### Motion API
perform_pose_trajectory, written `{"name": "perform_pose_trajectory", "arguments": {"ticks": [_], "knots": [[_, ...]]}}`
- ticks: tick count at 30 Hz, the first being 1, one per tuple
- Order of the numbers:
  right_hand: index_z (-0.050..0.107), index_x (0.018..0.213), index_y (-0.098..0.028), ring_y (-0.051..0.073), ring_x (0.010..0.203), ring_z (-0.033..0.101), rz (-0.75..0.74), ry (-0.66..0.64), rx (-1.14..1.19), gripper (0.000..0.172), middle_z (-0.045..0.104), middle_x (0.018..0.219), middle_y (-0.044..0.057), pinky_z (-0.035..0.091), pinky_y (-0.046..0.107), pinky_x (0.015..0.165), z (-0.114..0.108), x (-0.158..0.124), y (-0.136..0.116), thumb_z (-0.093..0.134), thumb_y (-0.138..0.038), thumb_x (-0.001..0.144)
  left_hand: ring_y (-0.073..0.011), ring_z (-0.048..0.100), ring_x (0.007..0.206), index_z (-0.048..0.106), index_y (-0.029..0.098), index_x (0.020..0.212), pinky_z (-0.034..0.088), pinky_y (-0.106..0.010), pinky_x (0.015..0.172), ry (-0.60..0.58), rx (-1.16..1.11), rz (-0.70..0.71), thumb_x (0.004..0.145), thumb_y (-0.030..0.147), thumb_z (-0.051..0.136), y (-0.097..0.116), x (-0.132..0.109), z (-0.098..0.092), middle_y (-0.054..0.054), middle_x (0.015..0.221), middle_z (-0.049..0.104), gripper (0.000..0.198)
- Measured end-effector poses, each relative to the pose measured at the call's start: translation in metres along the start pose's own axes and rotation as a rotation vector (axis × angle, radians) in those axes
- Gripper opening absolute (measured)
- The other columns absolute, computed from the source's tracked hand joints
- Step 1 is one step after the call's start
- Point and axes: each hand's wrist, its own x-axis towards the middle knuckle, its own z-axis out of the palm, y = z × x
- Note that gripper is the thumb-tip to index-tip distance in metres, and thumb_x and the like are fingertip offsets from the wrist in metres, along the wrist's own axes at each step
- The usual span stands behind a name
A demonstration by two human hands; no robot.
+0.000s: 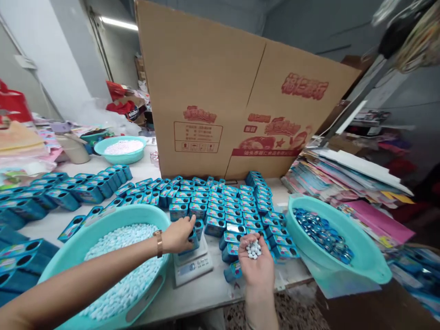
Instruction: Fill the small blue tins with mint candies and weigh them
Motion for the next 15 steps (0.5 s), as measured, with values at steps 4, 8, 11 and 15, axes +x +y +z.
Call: {"name": "perform_pose_trajectory", "arguments": {"ticks": [4,8,11,15], "knots": [[0.05,0.079,-0.02,0.007,0.061,0.054,0.031,0.005,-0.029,0.012,0.049,0.066,-0.006,0.052,0.02,0.056,0.002,0.007,0.009,0.059,-0.012,0.076,-0.0291,0.063,0.101,0.048,0.015,0.129,0.049,-0.034,0.082,-0.027,-0.109,0.001,0.07,0.029,0.061,0.005,-0.02,-0.025,-0.015,0.12,0.061,0.063],[0.048,0.078,-0.019,0.006,0.055,0.048,0.069,-0.028,-0.096,0.009,0.046,0.063,-0.006,0.047,0.017,0.051,0.006,0.014,0.021,0.055,-0.014,0.081,-0.022,0.062,0.097,0.054,0.025,0.123,0.046,-0.028,0.081,0.109,-0.26,0.075,0.079,0.04,0.058,-0.009,-0.067,-0.078,-0.004,0.114,0.065,0.046],[0.047,0.079,-0.02,0.005,0.05,0.041,0.071,-0.073,-0.154,0.007,0.044,0.063,-0.007,0.04,0.016,0.046,0.008,0.023,0.032,0.053,-0.018,0.083,-0.019,0.061,0.083,0.053,0.029,0.123,0.045,-0.028,0.072,0.22,-0.153,-0.091,0.08,0.053,0.057,-0.044,-0.103,-0.098,0.0,0.102,0.066,0.049],[0.048,0.083,-0.019,0.004,0.045,0.035,0.081,-0.109,-0.235,0.005,0.043,0.064,-0.008,0.031,0.016,0.041,0.013,0.038,0.052,0.052,-0.02,0.086,-0.0202,0.061,0.08,0.051,0.025,0.121,0.044,-0.03,0.068,0.173,0.013,-0.338,0.079,0.054,0.057,-0.1,-0.122,-0.063,-0.001,0.103,0.066,0.051]]}}
